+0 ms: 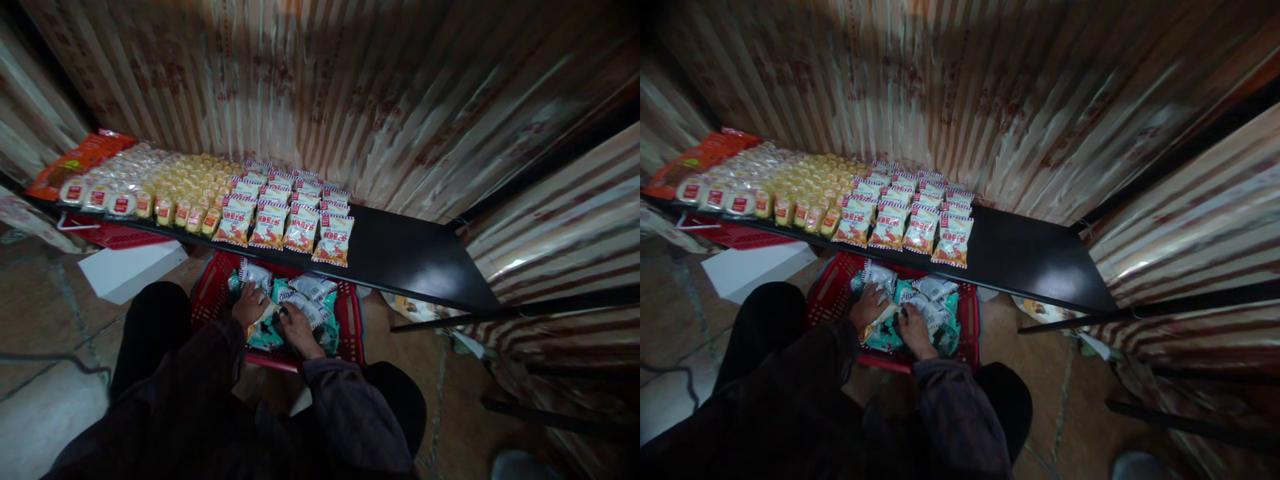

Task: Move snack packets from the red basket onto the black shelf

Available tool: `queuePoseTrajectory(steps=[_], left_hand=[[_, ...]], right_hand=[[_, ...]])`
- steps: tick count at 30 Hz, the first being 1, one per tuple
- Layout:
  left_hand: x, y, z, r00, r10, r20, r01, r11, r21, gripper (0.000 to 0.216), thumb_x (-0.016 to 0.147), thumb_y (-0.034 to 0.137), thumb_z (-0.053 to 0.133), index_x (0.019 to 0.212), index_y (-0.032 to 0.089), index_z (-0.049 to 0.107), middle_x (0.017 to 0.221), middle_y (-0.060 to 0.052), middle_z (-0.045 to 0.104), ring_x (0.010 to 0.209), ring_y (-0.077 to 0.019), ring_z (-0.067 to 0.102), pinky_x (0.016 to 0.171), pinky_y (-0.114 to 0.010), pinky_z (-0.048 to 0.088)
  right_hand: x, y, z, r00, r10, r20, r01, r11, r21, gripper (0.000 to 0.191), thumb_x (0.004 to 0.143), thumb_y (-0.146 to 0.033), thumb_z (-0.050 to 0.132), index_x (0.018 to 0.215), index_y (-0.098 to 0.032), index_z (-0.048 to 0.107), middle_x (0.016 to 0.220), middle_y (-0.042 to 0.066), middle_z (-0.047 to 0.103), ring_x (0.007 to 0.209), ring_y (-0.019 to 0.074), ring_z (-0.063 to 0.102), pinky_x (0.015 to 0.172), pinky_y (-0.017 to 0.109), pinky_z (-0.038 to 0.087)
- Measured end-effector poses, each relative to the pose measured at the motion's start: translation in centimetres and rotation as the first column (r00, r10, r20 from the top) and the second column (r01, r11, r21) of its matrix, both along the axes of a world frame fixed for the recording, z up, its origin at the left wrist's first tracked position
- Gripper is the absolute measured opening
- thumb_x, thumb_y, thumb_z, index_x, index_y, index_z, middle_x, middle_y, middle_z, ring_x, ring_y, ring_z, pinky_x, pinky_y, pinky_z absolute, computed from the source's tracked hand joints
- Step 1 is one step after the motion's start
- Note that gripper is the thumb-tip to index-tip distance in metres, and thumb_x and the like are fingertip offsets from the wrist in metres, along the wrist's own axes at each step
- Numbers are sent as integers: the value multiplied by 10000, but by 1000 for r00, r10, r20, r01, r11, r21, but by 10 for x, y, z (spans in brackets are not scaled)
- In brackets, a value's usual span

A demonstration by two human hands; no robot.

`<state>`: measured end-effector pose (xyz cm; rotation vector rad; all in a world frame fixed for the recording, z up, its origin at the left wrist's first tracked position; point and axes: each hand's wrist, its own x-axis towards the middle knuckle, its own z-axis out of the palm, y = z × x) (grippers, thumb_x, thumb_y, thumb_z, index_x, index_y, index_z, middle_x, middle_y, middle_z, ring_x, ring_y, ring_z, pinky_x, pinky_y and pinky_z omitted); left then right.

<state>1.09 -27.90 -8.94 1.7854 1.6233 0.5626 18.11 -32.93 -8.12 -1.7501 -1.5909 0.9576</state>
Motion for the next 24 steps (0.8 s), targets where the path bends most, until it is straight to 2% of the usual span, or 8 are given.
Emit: queuePoseTrajectory(steps=[4, 9, 13, 16, 17, 19, 21, 24], left_hand=[[-6, -9, 1, 996, 11, 85, 5, 983, -185, 481, 816, 390, 542, 1238, 158, 546, 1242, -126, 634, 1125, -235, 603, 987, -351, 444], [0, -9, 13, 991, 69, 114, -38, 968, -250, 476, 796, 271, 552, 1250, 127, 544, 1213, -146, 647, 1100, -263, 618, 950, -365, 464], [13, -6, 31, 984, 87, 155, -57, 981, -187, 573, 803, 234, 550, 1359, 151, 440, 1267, -130, 613, 1169, -260, 571, 997, -395, 431], [24, -7, 41, 952, 133, 275, -98, 985, -139, 653, 806, 252, 578, 1412, 146, 357, 1212, -113, 638, 1132, -237, 587, 979, -373, 451], [29, -8, 44, 931, 156, 329, -117, 984, -135, 665, 811, 269, 585, 1418, 144, 344, 1177, -104, 653, 1098, -228, 603, 962, -365, 464], [37, -11, 50, 879, 200, 434, -147, 977, -152, 682, 814, 308, 603, 1419, 145, 336, 1129, -94, 669, 1029, -213, 628, 922, -352, 489], [45, -15, 59, 823, 235, 518, -154, 969, -195, 704, 807, 344, 624, 1414, 137, 335, 1141, -108, 662, 994, -208, 636, 891, -341, 501], [50, -20, 75, 729, 297, 616, -136, 946, -295, 723, 772, 427, 656, 1368, 120, 386, 1153, -140, 651, 956, -220, 643, 838, -329, 506]], right_hand=[[-11, -11, -2, 995, 50, -85, -58, 994, -89, 501, 762, -350, 623, 1247, -228, 582, 1139, 91, 688, 1075, 263, 637, 971, 447, 461], [-19, -12, 3, 946, -61, -319, 37, 996, -81, 596, 765, -440, 617, 1309, -220, 518, 972, 51, 711, 891, 216, 676, 858, 396, 517], [-19, -11, 20, 809, -240, -536, 171, 970, -175, 766, 788, -525, 578, 1438, -202, 331, 892, 31, 687, 766, 187, 670, 704, 331, 552], [-14, -12, 36, 694, -361, -623, 268, 932, -243, 884, 781, -548, 586, 1488, -209, 178, 871, 12, 678, 743, 176, 670, 695, 319, 556], [-12, -12, 40, 661, -381, -646, 301, 924, -237, 887, 772, -548, 600, 1482, -210, 189, 876, 10, 681, 761, 176, 672, 721, 320, 555], [-9, -12, 46, 620, -372, -691, 318, 924, -212, 796, 762, -559, 613, 1417, -198, 340, 929, 33, 696, 828, 188, 677, 778, 326, 549], [-6, -11, 48, 614, -320, -722, 272, 944, -187, 633, 774, -590, 589, 1256, -184, 530, 992, 64, 707, 886, 213, 676, 801, 338, 546], [-4, -9, 47, 619, -307, -723, 251, 949, -188, 537, 788, -636, 545, 1078, -193, 635, 977, 65, 728, 875, 239, 684, 769, 351, 553]])
